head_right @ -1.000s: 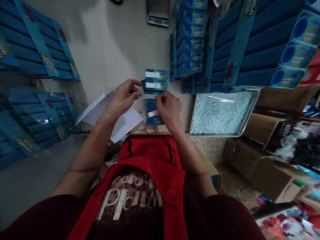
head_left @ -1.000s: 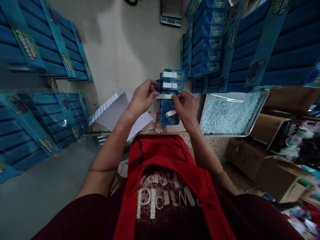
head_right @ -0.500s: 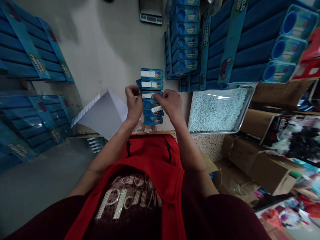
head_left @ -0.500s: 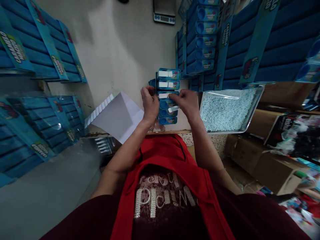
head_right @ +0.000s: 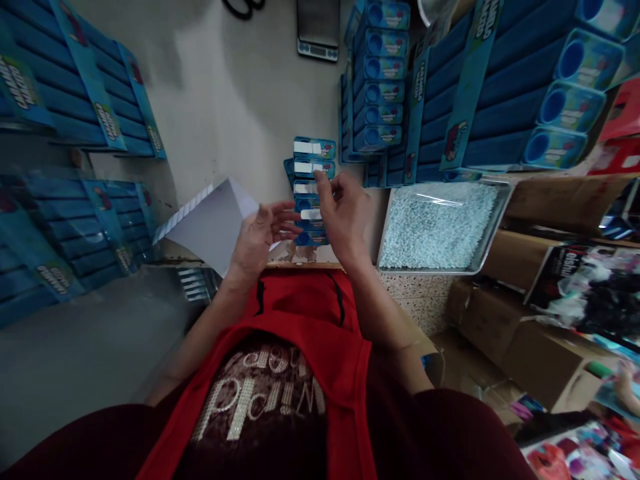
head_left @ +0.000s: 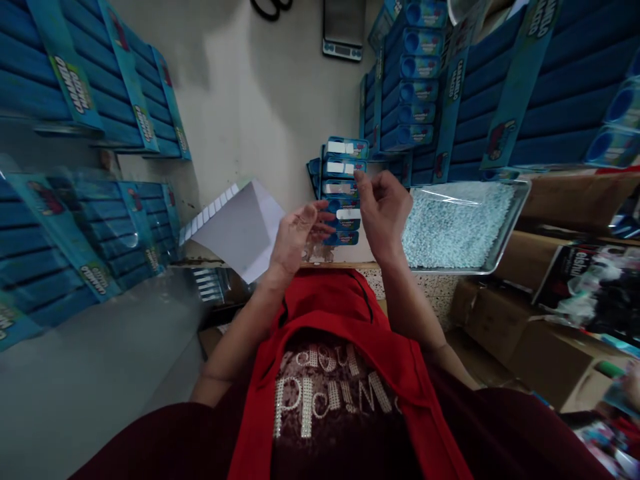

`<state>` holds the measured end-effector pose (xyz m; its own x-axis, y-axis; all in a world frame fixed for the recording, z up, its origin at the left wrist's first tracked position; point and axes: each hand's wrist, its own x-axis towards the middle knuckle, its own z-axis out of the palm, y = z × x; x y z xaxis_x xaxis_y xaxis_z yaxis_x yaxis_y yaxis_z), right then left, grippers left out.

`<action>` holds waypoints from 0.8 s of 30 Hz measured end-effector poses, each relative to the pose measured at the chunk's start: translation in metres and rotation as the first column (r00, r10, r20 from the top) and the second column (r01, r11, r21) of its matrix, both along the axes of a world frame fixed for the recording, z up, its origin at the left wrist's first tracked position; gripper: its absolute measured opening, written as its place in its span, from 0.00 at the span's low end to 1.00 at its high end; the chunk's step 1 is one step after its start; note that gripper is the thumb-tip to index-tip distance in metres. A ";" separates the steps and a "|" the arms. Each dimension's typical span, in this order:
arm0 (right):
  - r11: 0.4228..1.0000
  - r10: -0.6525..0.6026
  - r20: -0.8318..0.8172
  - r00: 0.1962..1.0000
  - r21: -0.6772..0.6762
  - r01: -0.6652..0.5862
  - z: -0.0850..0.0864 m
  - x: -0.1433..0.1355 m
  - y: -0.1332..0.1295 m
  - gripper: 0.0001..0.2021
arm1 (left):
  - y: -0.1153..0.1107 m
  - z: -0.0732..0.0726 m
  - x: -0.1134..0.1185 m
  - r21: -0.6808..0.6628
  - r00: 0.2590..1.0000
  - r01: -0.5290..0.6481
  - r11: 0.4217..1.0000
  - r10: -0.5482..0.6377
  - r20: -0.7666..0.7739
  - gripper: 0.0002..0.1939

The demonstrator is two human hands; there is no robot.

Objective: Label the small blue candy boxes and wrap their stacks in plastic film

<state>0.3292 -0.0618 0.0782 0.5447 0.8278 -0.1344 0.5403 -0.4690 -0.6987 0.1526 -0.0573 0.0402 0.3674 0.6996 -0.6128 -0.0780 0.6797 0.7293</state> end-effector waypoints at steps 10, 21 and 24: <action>0.986 0.096 -0.321 0.942 -0.098 -0.134 0.000 -0.005 -0.012 0.21 | -0.009 0.004 0.005 -0.056 0.993 -0.105 0.993 0.103 -0.050 0.27; 0.981 0.002 -0.303 0.953 -0.182 -0.060 -0.021 0.013 -0.014 0.18 | 0.019 -0.023 -0.003 0.236 0.933 0.101 0.966 -0.010 -0.359 0.17; 0.980 0.045 -0.190 0.981 -0.184 -0.081 -0.021 0.011 -0.009 0.15 | 0.023 -0.031 -0.002 0.250 0.923 0.126 0.960 -0.021 -0.385 0.15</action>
